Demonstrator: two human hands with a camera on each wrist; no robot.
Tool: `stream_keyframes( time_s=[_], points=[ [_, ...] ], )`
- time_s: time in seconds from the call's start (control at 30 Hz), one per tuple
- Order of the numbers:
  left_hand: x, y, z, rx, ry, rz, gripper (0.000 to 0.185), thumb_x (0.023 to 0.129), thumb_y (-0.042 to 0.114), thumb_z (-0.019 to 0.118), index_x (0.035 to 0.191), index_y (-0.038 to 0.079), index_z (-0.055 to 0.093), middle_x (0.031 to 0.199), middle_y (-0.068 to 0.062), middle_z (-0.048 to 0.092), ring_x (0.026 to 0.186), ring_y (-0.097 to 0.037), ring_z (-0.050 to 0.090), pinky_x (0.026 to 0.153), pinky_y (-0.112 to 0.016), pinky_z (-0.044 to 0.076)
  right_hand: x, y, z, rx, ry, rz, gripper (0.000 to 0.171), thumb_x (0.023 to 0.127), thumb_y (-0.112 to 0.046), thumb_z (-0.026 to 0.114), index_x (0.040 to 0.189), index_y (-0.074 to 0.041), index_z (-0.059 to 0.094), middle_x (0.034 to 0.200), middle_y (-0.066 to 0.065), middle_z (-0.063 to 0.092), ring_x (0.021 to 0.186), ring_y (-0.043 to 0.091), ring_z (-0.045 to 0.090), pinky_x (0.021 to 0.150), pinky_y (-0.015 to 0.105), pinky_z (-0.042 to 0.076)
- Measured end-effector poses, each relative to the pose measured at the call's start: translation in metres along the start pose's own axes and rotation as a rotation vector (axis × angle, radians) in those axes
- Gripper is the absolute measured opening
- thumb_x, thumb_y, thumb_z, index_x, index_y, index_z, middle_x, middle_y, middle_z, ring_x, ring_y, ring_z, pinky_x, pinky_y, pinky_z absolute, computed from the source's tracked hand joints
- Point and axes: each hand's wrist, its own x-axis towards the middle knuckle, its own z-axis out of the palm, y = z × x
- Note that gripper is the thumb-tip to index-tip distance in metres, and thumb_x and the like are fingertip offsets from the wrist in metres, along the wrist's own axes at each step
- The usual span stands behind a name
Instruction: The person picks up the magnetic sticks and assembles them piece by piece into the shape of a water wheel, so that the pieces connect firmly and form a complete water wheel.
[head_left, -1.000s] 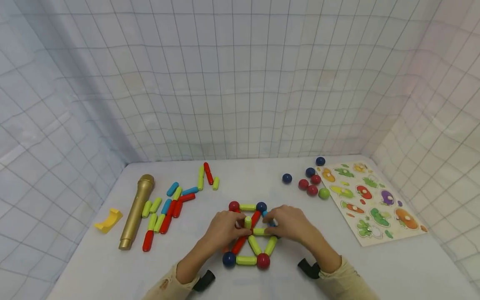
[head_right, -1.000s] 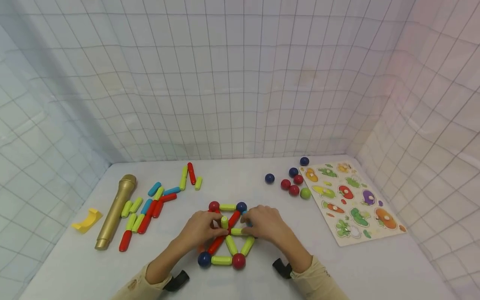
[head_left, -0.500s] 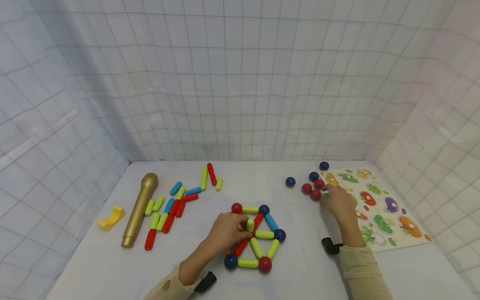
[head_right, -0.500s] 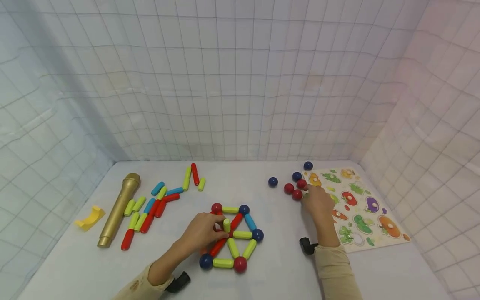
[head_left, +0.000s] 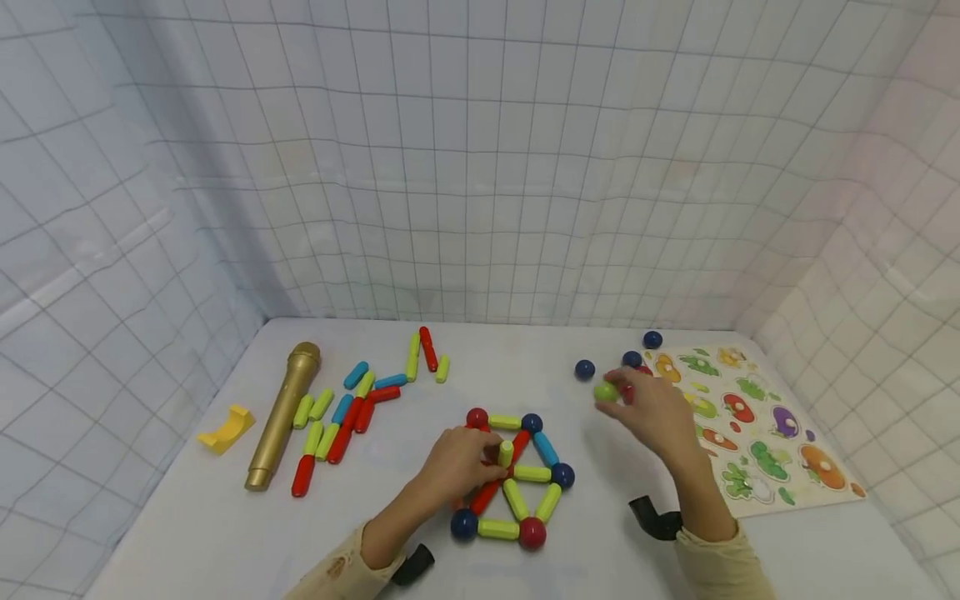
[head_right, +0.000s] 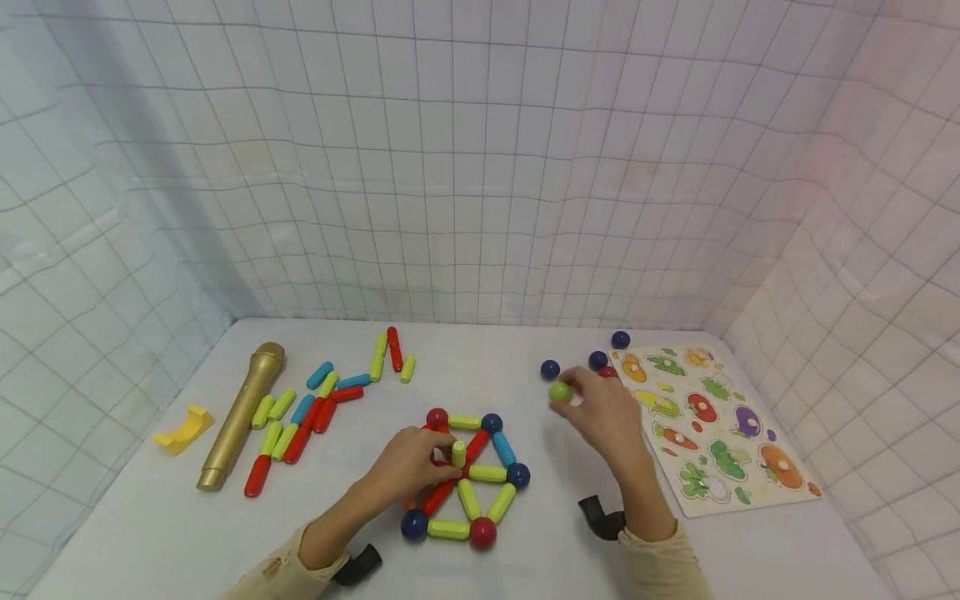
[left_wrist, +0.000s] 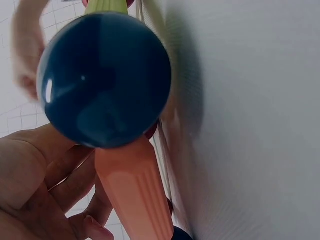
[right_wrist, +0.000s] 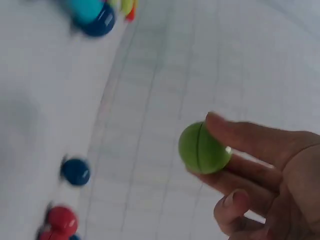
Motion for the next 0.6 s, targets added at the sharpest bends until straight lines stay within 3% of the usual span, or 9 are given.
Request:
stream_keyframes(
  time_s=[0.17, 0.27, 0.37, 0.47, 0.6],
  points=[
    [-0.002, -0.003, 0.002, -0.008, 0.014, 0.021, 0.018, 0.08, 0.029, 0.08, 0.091, 0.016, 0.074, 0.079, 0.008, 0.072, 0.074, -0.006, 0.062, 0.067, -0.021, 0.044, -0.021, -0.062, 0.018, 0.071, 0.101, -0.39, 0.038, 0.077, -0.037, 0.081, 0.111, -0.022, 0.071, 0.091, -0.007, 0.073, 0.059, 0.002, 0.044, 0.052, 0.016, 0.038],
    [-0.005, -0.004, 0.004, -0.021, 0.028, 0.029, 0.017, 0.08, 0.03, 0.079, 0.09, 0.017, 0.074, 0.079, 0.008, 0.072, 0.076, -0.006, 0.064, 0.067, -0.021, 0.045, -0.028, -0.077, 0.034, 0.097, 0.085, -0.508, 0.038, 0.078, -0.034, 0.081, 0.112, -0.022, 0.071, 0.104, -0.007, 0.074, 0.068, 0.001, 0.057, 0.061, 0.016, 0.047],
    [-0.005, -0.004, 0.005, -0.033, 0.045, 0.029, 0.018, 0.08, 0.03, 0.08, 0.09, 0.016, 0.074, 0.077, 0.008, 0.072, 0.072, -0.005, 0.062, 0.064, -0.019, 0.044, -0.032, -0.082, 0.045, 0.091, 0.031, -0.531, 0.038, 0.079, -0.034, 0.08, 0.113, -0.022, 0.07, 0.106, -0.005, 0.074, 0.083, 0.01, 0.069, 0.069, 0.024, 0.055],
    [-0.002, -0.002, 0.003, -0.033, 0.051, 0.04, 0.019, 0.08, 0.028, 0.08, 0.089, 0.014, 0.074, 0.076, 0.006, 0.072, 0.067, -0.003, 0.058, 0.061, -0.017, 0.042, -0.033, -0.082, 0.05, 0.062, 0.024, -0.5, 0.038, 0.078, -0.034, 0.081, 0.113, -0.022, 0.07, 0.108, -0.005, 0.074, 0.092, 0.014, 0.071, 0.074, 0.032, 0.057],
    [0.0, -0.002, -0.007, -0.089, -0.053, 0.044, 0.024, 0.081, 0.024, 0.079, 0.101, 0.012, 0.072, 0.087, 0.003, 0.073, 0.069, -0.003, 0.057, 0.063, -0.017, 0.045, -0.033, -0.081, 0.05, 0.048, 0.015, -0.426, 0.038, 0.077, -0.033, 0.081, 0.112, -0.023, 0.07, 0.111, -0.004, 0.073, 0.096, 0.016, 0.071, 0.077, 0.035, 0.058]
  ],
)
